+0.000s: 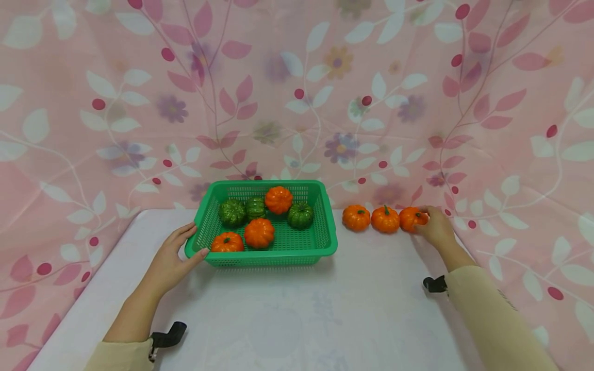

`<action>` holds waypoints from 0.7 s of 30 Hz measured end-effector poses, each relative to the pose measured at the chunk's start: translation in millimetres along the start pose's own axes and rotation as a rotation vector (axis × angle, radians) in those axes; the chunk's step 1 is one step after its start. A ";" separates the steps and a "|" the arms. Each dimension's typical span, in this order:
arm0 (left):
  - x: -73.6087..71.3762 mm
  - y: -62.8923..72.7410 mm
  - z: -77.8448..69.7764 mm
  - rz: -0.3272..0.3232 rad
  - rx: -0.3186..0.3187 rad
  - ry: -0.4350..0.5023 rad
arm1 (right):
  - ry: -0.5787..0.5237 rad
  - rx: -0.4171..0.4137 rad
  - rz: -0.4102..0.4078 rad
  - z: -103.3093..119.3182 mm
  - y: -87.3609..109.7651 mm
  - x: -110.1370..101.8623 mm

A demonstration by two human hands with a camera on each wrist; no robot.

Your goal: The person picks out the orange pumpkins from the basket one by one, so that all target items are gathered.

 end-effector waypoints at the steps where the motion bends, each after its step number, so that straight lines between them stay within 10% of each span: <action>1: 0.2 -0.1 0.1 -0.001 0.002 -0.002 | -0.009 0.000 0.012 2.7 1.8 -2.6; 21: -1.1 1.4 -2.8 -0.002 0.015 0.000 | -0.062 -0.153 -0.066 87.8 57.5 -22.9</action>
Point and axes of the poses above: each hand's wrist, its own y-axis away from the middle knuckle, its own x-axis out of the palm, z = x × y, the point moved 2 cm from there along -y, towards the middle knuckle, and after that the axes turned 3 degrees about z, right-handed, at the moved point
